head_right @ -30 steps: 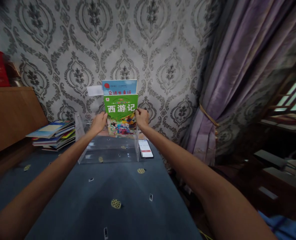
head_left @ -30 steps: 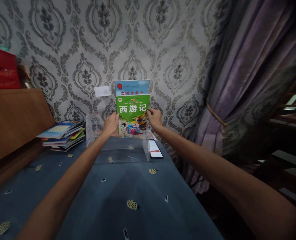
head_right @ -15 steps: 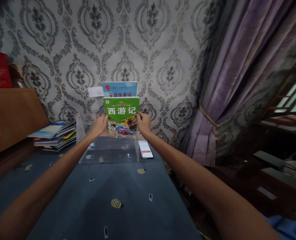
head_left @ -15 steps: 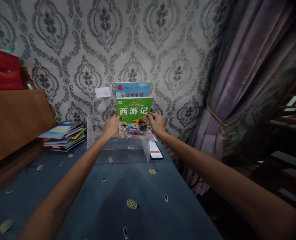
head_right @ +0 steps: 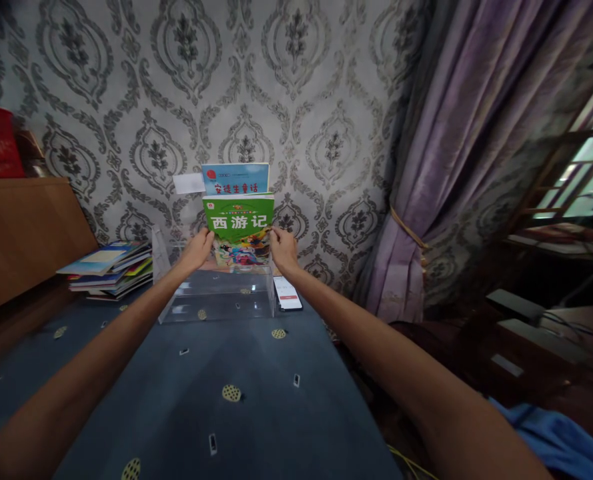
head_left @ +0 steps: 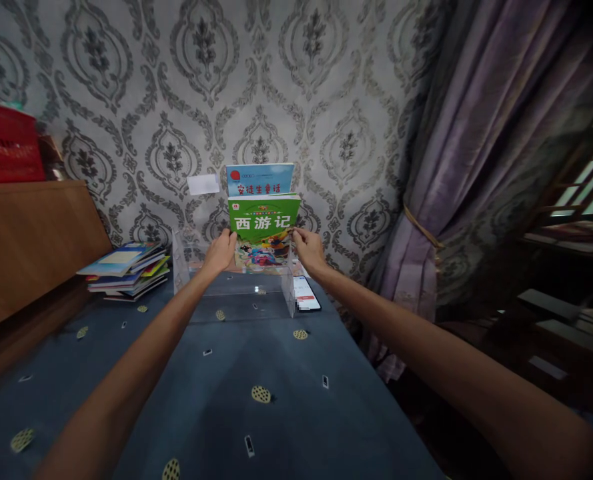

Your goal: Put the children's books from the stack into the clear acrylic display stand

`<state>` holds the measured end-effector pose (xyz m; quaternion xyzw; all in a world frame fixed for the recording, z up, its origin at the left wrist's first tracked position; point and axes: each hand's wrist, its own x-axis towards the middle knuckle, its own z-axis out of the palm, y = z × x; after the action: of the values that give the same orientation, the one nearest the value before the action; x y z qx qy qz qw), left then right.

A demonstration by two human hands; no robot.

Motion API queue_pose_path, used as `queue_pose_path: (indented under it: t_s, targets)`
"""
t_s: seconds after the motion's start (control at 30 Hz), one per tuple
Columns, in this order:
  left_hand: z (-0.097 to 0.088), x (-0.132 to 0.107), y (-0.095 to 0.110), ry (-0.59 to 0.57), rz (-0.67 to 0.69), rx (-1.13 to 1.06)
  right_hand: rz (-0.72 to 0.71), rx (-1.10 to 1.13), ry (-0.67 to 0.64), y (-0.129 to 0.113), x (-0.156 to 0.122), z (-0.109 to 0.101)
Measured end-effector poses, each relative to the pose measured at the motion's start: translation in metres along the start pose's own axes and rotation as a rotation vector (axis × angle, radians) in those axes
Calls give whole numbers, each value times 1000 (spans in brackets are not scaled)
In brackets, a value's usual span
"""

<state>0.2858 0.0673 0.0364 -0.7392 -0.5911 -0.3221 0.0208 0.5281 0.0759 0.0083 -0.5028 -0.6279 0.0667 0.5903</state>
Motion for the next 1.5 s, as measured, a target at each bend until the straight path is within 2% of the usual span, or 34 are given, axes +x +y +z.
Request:
queue_pose_path:
  t_s: [0.13,0.23,0.37,0.47,0.57,0.63,0.7,0.8,0.9,1.0,1.13,1.27,1.37,1.5]
  targets:
    - [0,-4,0,-2,-6,-39,19,32,5,1,-7,1]
    - [3,-11,-5,2,0,-81,25,86,8,4,-24,7]
    - [12,-34,-22,5,80,-129,40,177,-67,5,-67,21]
    - [16,-58,-46,12,216,-96,91,271,-230,2,-110,32]
    - [8,-79,-83,64,297,33,123,308,-385,-4,-157,39]
    - [-5,-88,-115,136,275,127,143,309,-494,-8,-187,42]
    - [-23,-91,-153,231,162,216,179,280,-555,-11,-213,43]
    - [-49,-88,-210,336,-127,358,243,268,-618,-8,-240,44]
    - [-64,-84,-255,238,-350,507,309,294,-637,-1,-251,45]
    - [-68,-77,-283,114,-391,569,382,317,-632,6,-252,46]
    - [-68,-67,-304,16,-352,605,404,297,-629,8,-251,46]
    - [-72,-64,-314,-42,-259,687,392,292,-652,6,-251,45]
    - [-76,-68,-314,-61,-202,746,388,291,-638,6,-250,45]
    - [-80,-77,-303,-61,-165,778,366,291,-638,5,-250,46]
